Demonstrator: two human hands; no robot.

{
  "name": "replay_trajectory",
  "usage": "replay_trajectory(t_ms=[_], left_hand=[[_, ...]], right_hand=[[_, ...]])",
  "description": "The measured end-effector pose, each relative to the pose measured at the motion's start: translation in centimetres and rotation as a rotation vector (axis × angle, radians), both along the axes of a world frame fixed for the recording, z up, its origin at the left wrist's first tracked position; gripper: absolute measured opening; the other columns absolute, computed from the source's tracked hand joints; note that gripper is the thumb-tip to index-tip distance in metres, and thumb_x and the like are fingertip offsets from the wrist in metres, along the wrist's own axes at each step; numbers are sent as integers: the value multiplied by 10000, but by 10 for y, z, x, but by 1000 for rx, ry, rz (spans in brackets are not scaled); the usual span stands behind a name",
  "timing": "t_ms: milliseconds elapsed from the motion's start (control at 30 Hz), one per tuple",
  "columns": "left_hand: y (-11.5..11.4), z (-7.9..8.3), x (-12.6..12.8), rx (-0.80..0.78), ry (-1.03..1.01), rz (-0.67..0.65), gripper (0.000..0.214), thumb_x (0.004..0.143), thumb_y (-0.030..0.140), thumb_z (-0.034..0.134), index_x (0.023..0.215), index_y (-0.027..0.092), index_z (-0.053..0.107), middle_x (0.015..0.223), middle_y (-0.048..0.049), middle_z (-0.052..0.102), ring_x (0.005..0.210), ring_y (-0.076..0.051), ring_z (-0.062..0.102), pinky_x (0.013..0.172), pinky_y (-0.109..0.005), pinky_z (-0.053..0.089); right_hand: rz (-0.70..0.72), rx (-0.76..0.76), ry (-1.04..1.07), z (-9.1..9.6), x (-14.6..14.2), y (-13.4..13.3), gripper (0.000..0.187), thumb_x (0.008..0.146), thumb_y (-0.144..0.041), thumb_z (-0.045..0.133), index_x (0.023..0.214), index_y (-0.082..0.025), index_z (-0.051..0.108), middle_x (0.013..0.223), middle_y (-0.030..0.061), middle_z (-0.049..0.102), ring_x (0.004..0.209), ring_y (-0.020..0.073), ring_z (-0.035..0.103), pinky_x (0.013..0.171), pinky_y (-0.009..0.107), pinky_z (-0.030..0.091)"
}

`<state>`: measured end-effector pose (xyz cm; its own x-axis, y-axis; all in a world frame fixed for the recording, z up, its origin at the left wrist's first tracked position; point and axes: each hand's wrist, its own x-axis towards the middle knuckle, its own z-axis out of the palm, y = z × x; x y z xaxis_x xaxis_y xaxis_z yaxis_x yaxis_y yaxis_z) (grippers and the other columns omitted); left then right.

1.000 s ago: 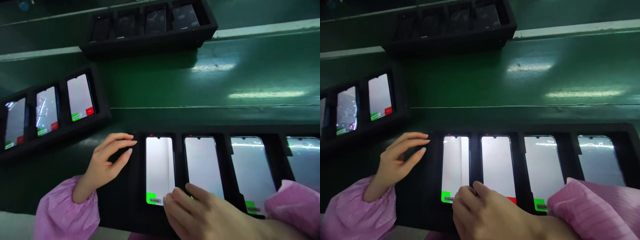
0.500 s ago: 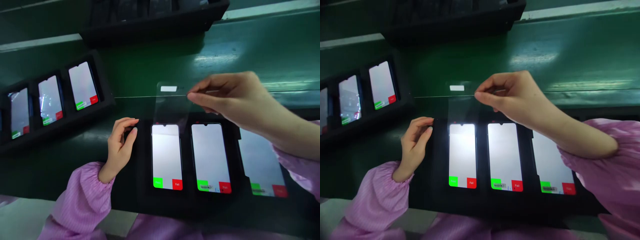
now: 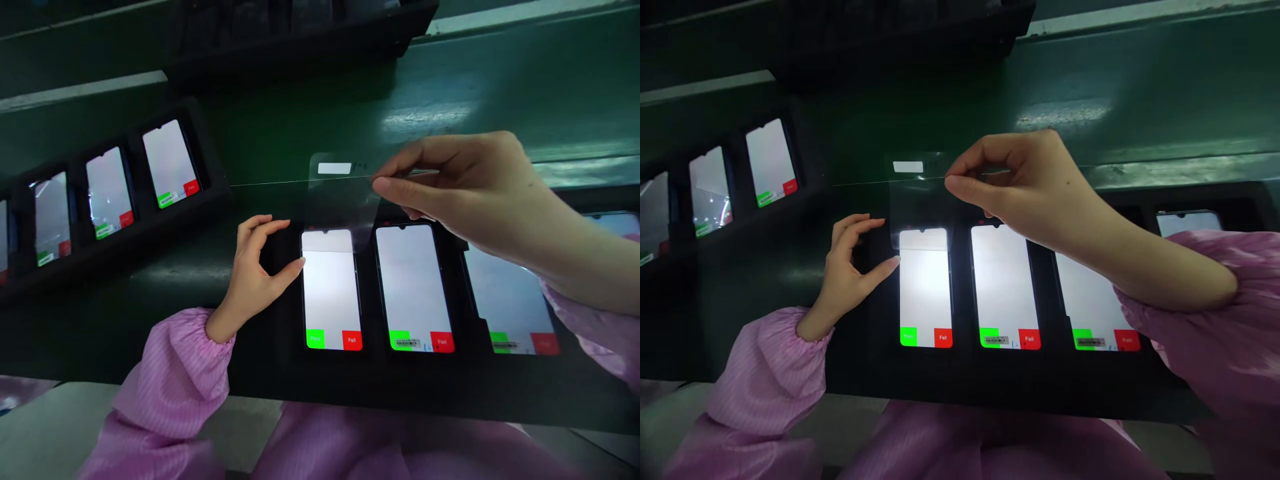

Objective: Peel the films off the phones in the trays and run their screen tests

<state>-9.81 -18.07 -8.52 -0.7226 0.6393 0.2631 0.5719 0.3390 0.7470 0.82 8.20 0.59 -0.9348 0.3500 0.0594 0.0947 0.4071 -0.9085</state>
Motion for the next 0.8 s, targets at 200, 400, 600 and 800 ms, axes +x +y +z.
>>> replay_trajectory(t_ms=[200, 400, 600, 800], left_hand=[[-4, 1, 1, -107, 5, -86, 759, 799, 436, 866, 1476, 328, 540, 1549, -112, 420, 1502, -346, 425, 1228, -577, 445], [-9, 2, -3, -112, -32, -122, 861, 731, 373, 898, 1501, 333, 516, 1590, -110, 402, 1524, -376, 392, 1243, -609, 409], [-10, 0, -5, -123, 1, -159, 886, 705, 269, 850, 1512, 334, 489, 1597, -111, 382, 1544, -393, 347, 1256, -638, 371], [-9, 1, -3, -129, -45, -148, 859, 706, 240, 810, 1501, 340, 500, 1596, -110, 361, 1547, -377, 341, 1265, -651, 349]], right_hand=[[21, 22, 11, 1, 9, -5, 91, 920, -274, 793, 904, -184, 784, 785, 4, 716, 580, 85, 582, 489, 251, 439], [62, 33, 2, 0, 12, -10, 129, 934, -297, 777, 932, -168, 783, 834, 16, 745, 565, 84, 565, 459, 271, 361], [70, 51, 11, -3, 14, -15, 143, 935, -324, 769, 933, -182, 783, 815, 14, 738, 550, 99, 538, 457, 292, 328], [76, 95, -25, -3, 18, -18, 139, 945, -385, 755, 929, -248, 766, 841, 16, 727, 563, 127, 550, 479, 318, 390]])
